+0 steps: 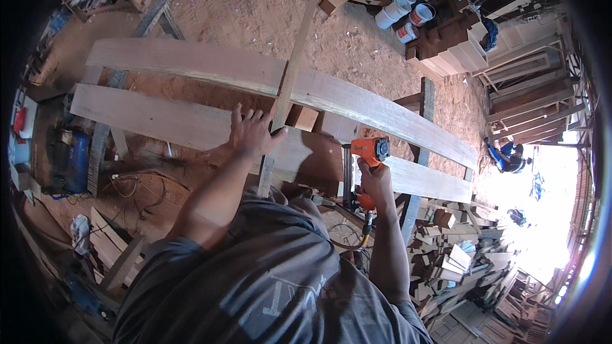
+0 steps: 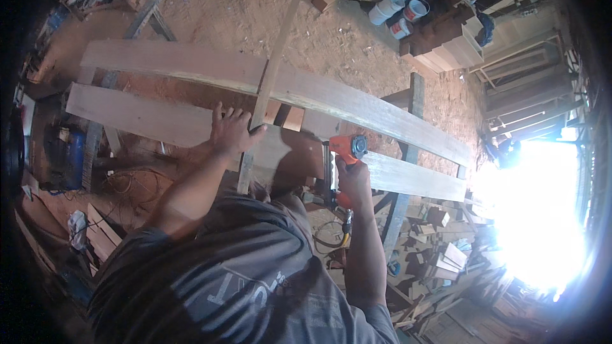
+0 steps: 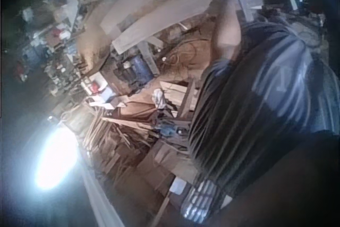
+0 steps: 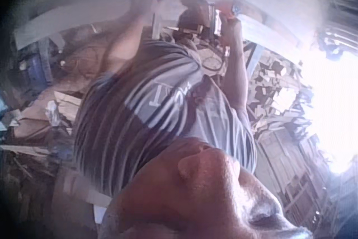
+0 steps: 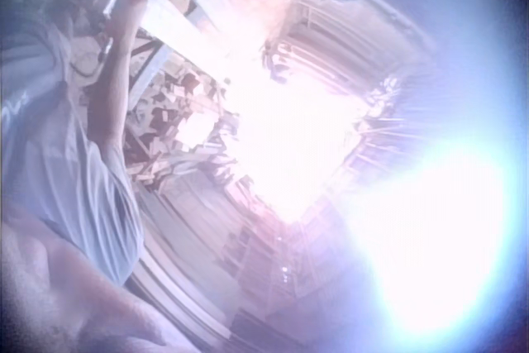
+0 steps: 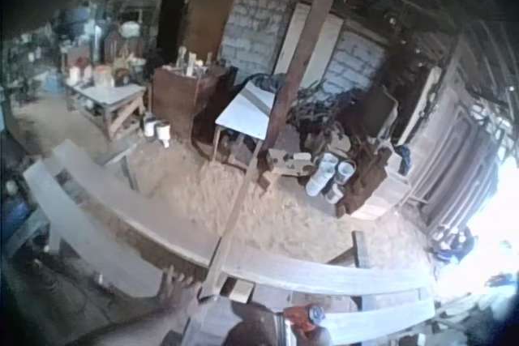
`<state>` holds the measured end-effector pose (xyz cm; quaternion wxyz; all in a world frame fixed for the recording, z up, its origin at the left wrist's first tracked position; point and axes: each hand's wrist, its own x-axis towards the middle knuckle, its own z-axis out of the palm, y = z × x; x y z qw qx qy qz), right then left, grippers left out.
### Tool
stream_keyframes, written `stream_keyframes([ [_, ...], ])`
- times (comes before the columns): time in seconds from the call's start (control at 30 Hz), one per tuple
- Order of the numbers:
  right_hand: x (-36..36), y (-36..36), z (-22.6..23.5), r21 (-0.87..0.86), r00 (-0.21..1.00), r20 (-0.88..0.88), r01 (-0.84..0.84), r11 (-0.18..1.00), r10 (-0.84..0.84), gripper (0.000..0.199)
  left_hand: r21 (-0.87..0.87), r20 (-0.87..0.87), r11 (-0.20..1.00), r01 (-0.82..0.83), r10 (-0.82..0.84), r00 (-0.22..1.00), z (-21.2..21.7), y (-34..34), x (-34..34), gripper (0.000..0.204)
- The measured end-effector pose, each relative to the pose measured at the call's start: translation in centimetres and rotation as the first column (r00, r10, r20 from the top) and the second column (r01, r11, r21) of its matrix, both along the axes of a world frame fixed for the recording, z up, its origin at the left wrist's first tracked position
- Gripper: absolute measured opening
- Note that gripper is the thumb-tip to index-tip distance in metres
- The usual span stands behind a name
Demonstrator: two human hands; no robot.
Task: The person uses a nail gun to fasten a thin wooden strip across two parallel planks on a workbench. They repeatedly position the strip and drive nails along its length, securing it to the underlying planks.
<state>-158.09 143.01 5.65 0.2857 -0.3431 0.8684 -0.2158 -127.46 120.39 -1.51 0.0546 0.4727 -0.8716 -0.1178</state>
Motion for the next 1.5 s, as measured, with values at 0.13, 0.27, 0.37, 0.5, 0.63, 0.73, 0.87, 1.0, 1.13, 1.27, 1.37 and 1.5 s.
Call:
stream_keyframes([
  [0.13,0.4,-0.1,-0.7,-0.093,0.988,-0.124,-0.109,0.990,0.097,0.032,-0.019,-0.024,1.000,-0.014,0.013,1.000,-0.5,-0.2,0.3,0.071],
  [0.27,0.6,-0.8,0.4,-0.014,0.996,-0.058,-0.067,0.998,0.066,0.033,0.017,-0.012,1.000,-0.020,0.020,1.000,0.1,-0.5,0.3,0.069],
  [0.37,1.4,-1.8,1.6,0.013,0.999,-0.040,0.022,1.000,-0.021,0.041,0.099,0.054,0.995,-0.013,0.008,0.999,0.6,-0.9,0.2,0.070],
  [0.5,1.3,-2.1,2.4,0.063,1.000,-0.018,0.021,0.998,-0.020,0.040,0.133,0.081,0.991,-0.004,-0.007,0.997,0.4,-1.0,0.0,0.072],
  [0.63,0.8,-1.1,1.3,0.074,0.990,-0.125,-0.049,0.996,0.058,0.035,0.103,0.077,0.995,0.002,-0.010,0.997,-0.1,-0.9,-0.4,0.072],
  [0.73,2.7,-2.6,3.9,0.120,0.996,-0.092,-0.006,0.993,0.017,0.042,0.103,0.079,0.994,-0.030,0.022,0.997,0.0,-0.5,0.5,0.072],
  [0.87,3.2,-3.2,5.5,0.027,0.999,-0.040,0.008,1.000,-0.006,0.045,0.169,0.108,0.985,-0.017,-0.001,0.994,0.7,-1.1,-0.1,0.072],
  [1.0,2.5,-3.1,5.1,0.092,0.999,-0.039,0.002,0.996,0.001,0.047,0.186,0.126,0.982,-0.022,-0.002,0.992,0.7,-1.2,-0.2,0.073],
  [1.13,2.5,-2.8,4.8,0.145,0.998,-0.064,0.007,0.989,0.002,0.046,0.201,0.152,0.979,-0.032,0.001,0.988,0.8,-1.2,-0.3,0.073],
  [1.27,2.9,-3.0,5.3,0.127,0.999,-0.036,0.026,0.992,-0.021,0.046,0.240,0.192,0.970,-0.029,-0.019,0.981,1.7,-1.4,-0.5,0.073],
  [1.37,2.2,-2.2,4.0,0.106,0.999,-0.052,-0.008,0.994,0.013,0.047,0.243,0.205,0.969,-0.034,-0.017,0.979,1.5,-1.5,-0.8,0.074],
  [1.5,1.7,-2.5,4.4,0.199,1.000,-0.009,0.013,0.980,-0.011,0.048,-0.003,0.029,1.000,-0.026,0.027,0.999,-0.3,-0.8,-0.2,0.064],
])
